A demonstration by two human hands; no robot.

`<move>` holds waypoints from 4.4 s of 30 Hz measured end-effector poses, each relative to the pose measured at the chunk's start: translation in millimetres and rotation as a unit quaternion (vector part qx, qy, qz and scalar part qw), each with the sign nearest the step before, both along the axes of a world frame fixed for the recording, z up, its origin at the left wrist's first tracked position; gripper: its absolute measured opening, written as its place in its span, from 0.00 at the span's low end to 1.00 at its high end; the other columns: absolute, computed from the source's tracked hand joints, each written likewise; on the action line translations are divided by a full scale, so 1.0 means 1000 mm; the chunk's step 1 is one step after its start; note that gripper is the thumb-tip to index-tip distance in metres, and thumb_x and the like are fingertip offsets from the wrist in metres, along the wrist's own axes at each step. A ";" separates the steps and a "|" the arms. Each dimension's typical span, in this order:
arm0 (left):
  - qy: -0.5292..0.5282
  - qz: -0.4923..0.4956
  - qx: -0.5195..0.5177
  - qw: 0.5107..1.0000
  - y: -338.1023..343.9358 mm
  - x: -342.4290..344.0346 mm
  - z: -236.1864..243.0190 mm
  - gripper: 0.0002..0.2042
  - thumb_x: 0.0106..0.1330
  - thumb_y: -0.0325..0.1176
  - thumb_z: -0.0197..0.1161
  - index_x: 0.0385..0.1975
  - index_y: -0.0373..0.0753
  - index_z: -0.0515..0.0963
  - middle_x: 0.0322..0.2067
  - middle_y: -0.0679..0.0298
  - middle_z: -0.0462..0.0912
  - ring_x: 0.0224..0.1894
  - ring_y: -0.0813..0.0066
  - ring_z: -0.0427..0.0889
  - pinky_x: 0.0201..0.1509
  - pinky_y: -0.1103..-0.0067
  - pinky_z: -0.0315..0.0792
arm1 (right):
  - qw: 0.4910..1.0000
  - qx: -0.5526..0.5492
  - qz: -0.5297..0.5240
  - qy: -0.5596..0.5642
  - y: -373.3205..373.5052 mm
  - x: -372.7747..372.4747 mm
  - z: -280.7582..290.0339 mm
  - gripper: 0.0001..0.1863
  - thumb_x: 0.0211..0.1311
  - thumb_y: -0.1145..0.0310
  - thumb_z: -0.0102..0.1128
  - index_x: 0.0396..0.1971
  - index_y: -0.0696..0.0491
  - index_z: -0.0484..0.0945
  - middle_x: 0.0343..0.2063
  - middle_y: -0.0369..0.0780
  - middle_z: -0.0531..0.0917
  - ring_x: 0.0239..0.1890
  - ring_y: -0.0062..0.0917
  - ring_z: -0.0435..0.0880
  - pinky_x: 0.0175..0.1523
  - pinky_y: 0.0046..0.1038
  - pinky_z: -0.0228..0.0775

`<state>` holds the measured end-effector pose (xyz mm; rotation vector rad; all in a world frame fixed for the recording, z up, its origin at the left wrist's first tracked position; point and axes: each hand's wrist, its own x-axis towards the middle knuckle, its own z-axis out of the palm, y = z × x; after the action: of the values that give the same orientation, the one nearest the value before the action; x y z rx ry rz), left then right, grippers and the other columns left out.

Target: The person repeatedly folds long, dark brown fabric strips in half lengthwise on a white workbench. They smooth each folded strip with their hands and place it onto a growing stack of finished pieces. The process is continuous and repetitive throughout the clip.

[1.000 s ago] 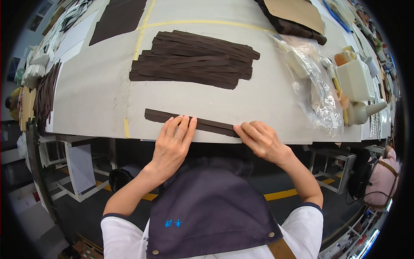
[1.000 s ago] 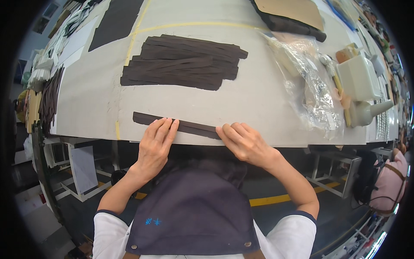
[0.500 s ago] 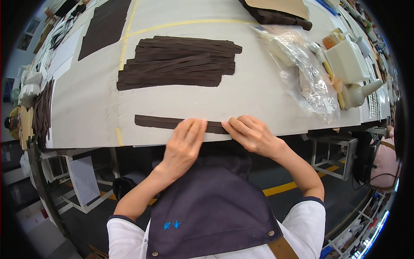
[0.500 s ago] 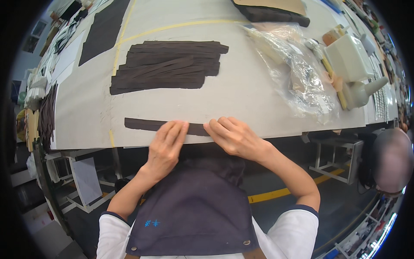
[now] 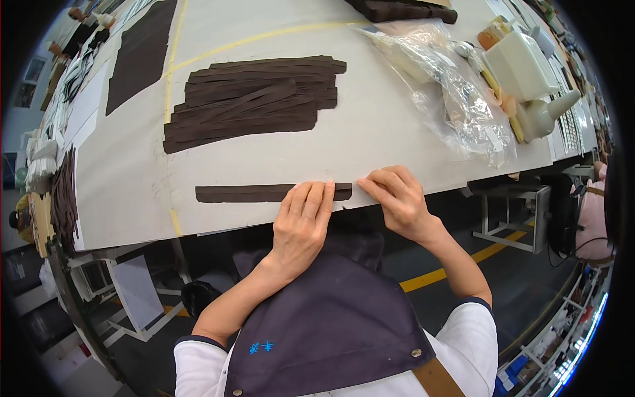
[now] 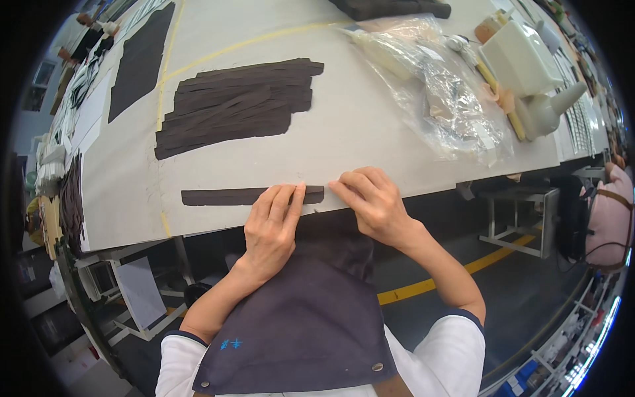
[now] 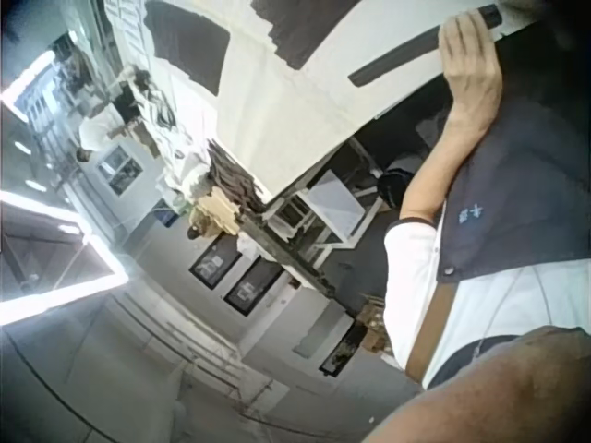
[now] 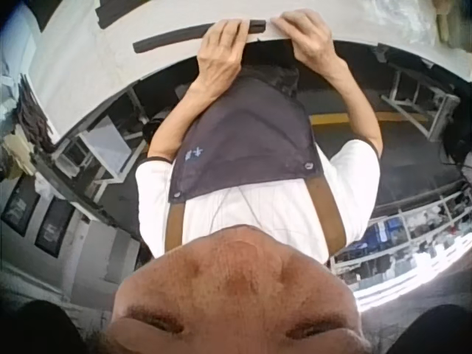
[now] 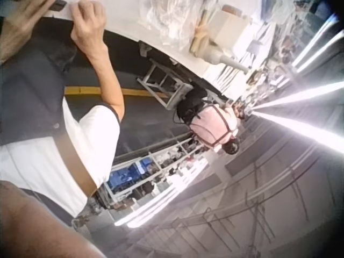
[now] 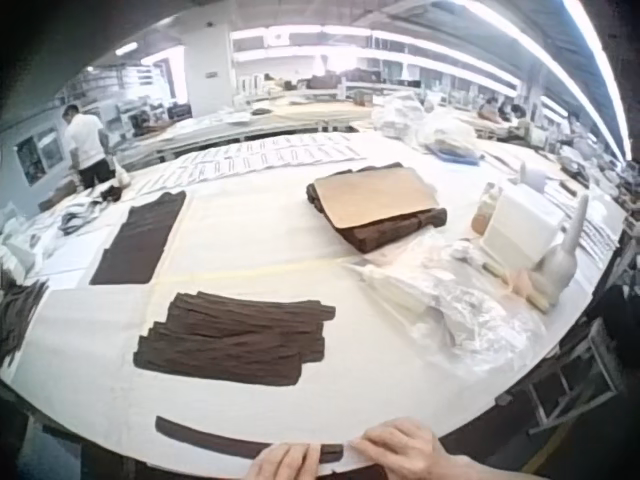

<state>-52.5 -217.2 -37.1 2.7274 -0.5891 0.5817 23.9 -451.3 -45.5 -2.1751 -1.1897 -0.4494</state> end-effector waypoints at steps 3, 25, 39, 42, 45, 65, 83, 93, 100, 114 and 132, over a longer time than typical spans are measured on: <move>0.008 0.003 0.026 1.000 -0.002 0.001 0.005 0.27 0.58 0.16 0.63 0.61 0.34 0.81 0.54 0.55 0.79 0.56 0.57 0.80 0.55 0.65 0.78 | 1.000 0.005 -0.011 -0.010 0.007 -0.003 0.000 0.24 0.50 0.80 0.61 0.52 0.59 0.83 0.43 0.42 0.82 0.42 0.35 0.82 0.45 0.37 0.75; -0.004 -0.035 0.011 0.999 0.016 0.000 0.003 0.28 0.53 0.17 0.62 0.60 0.29 0.80 0.54 0.54 0.81 0.58 0.55 0.81 0.57 0.64 0.81 | 0.994 -0.081 -0.062 -0.049 0.031 -0.025 0.011 0.25 0.48 0.77 0.61 0.51 0.68 0.82 0.47 0.48 0.81 0.49 0.39 0.82 0.50 0.39 0.73; 0.073 0.090 -0.048 0.992 0.169 -0.001 0.047 0.17 0.63 0.30 0.70 0.53 0.39 0.82 0.50 0.57 0.82 0.57 0.55 0.79 0.62 0.61 0.70 | 0.990 -0.064 -0.078 0.093 0.057 -0.017 0.031 0.23 0.56 0.79 0.66 0.54 0.60 0.80 0.49 0.45 0.80 0.53 0.42 0.79 0.58 0.44 0.67; 0.220 0.017 -0.085 0.972 0.157 0.031 0.038 0.12 0.63 0.34 0.73 0.43 0.40 0.81 0.44 0.61 0.82 0.52 0.59 0.79 0.59 0.64 0.69 | 0.995 -0.061 -0.038 0.068 0.086 -0.005 0.028 0.25 0.58 0.76 0.69 0.57 0.59 0.78 0.51 0.45 0.80 0.56 0.42 0.78 0.61 0.43 0.67; 0.334 -0.023 -0.060 0.940 0.163 0.051 0.046 0.10 0.64 0.35 0.72 0.37 0.41 0.78 0.39 0.64 0.80 0.48 0.62 0.78 0.56 0.66 0.68 | 0.995 -0.078 0.023 0.050 0.106 -0.003 0.026 0.26 0.59 0.76 0.69 0.59 0.58 0.78 0.54 0.43 0.80 0.59 0.40 0.77 0.63 0.42 0.67; 0.090 0.116 -0.255 0.956 0.325 0.128 0.024 0.09 0.71 0.27 0.63 0.47 0.34 0.83 0.44 0.55 0.87 0.47 0.59 0.86 0.53 0.68 0.78 | 0.990 -0.041 0.053 0.121 0.225 0.148 0.056 0.10 0.63 0.76 0.67 0.44 0.56 0.86 0.40 0.43 0.82 0.49 0.38 0.80 0.54 0.38 0.73; 0.026 0.409 -0.001 0.912 0.518 0.235 -0.051 0.22 0.83 0.52 0.47 0.58 0.45 0.81 0.64 0.65 0.80 0.74 0.53 0.64 0.77 0.45 0.49 | 0.960 -0.207 0.052 -0.182 0.486 0.249 -0.001 0.08 0.51 0.78 0.64 0.32 0.56 0.78 0.38 0.44 0.80 0.43 0.35 0.79 0.47 0.35 0.68; -0.046 0.395 0.050 0.916 0.506 0.201 -0.035 0.12 0.75 0.40 0.61 0.50 0.47 0.88 0.62 0.67 0.82 0.75 0.55 0.64 0.77 0.39 0.44 | 0.962 -0.154 0.195 -0.113 0.284 0.088 0.140 0.10 0.47 0.80 0.64 0.31 0.57 0.75 0.31 0.42 0.74 0.37 0.36 0.76 0.47 0.36 0.67; 0.031 0.080 -0.174 0.981 0.328 0.107 0.023 0.13 0.66 0.28 0.69 0.50 0.41 0.85 0.58 0.57 0.83 0.63 0.55 0.79 0.67 0.64 0.72 | 0.961 -0.263 0.072 0.051 0.108 0.038 0.126 0.12 0.52 0.78 0.72 0.36 0.54 0.80 0.36 0.39 0.80 0.39 0.35 0.78 0.47 0.36 0.68; 0.204 0.032 -0.163 0.965 0.185 0.004 0.026 0.10 0.62 0.34 0.74 0.34 0.43 0.77 0.35 0.66 0.78 0.43 0.65 0.76 0.52 0.69 0.66 | 0.983 -0.145 -0.001 0.114 0.084 0.000 0.052 0.14 0.59 0.74 0.72 0.45 0.56 0.82 0.42 0.42 0.80 0.43 0.37 0.79 0.47 0.37 0.73; 0.001 0.160 -0.039 0.986 0.183 -0.047 -0.003 0.24 0.68 0.41 0.70 0.59 0.36 0.80 0.63 0.58 0.77 0.68 0.57 0.71 0.76 0.52 0.56 | 0.983 0.029 0.061 0.168 0.275 0.023 0.001 0.10 0.62 0.75 0.68 0.43 0.56 0.83 0.39 0.42 0.80 0.45 0.38 0.77 0.52 0.41 0.71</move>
<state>-99.9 -34.6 -40.3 2.7631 -0.1213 0.6612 46.5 -176.3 -44.8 -2.0159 -1.0975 -0.0583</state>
